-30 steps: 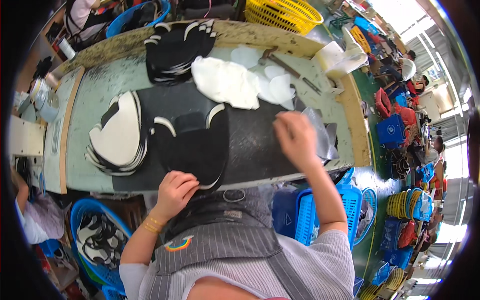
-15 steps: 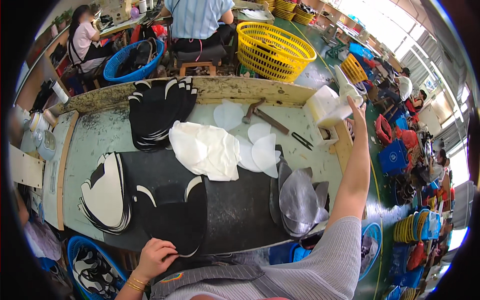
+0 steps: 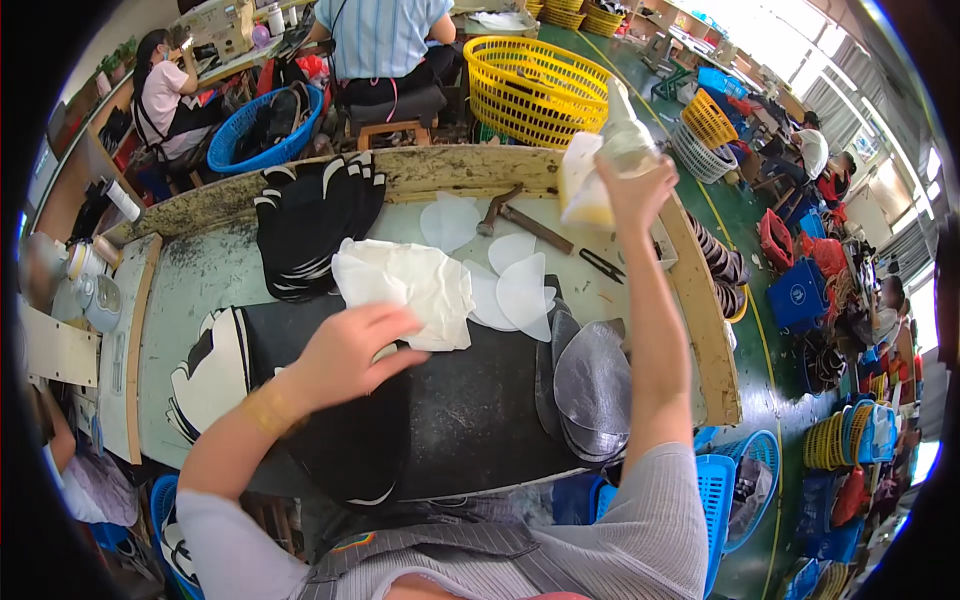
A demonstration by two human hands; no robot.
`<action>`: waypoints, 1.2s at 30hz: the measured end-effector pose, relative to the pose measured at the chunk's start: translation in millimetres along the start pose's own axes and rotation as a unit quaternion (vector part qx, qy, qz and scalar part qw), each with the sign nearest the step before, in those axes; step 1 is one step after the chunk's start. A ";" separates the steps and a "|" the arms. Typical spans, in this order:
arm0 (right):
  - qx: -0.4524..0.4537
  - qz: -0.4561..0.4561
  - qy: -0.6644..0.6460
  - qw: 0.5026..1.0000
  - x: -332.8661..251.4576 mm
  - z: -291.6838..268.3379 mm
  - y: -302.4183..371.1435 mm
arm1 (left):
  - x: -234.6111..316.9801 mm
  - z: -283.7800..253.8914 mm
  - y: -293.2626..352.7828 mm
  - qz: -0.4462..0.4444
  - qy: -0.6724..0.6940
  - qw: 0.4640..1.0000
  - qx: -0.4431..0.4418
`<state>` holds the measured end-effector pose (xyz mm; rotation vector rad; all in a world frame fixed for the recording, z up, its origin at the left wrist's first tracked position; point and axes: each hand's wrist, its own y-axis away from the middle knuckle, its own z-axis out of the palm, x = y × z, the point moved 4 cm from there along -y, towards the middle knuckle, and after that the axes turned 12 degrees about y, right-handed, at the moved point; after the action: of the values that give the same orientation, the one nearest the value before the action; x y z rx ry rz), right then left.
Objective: Manually assembling and layering various shoe components by peeling adhesive backing and pressing layers together on a workbench.
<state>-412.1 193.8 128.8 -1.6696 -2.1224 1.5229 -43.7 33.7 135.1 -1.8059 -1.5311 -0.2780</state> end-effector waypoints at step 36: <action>-0.051 -0.552 0.247 0.795 33.9 36.7 -61.3 | -128.4 159.2 -284.6 -0.207 0.248 0.937 0.136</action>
<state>-490.7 199.5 135.4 -0.4303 -2.1501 0.5258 -385.5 43.7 58.4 -1.0771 -1.4739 -0.6375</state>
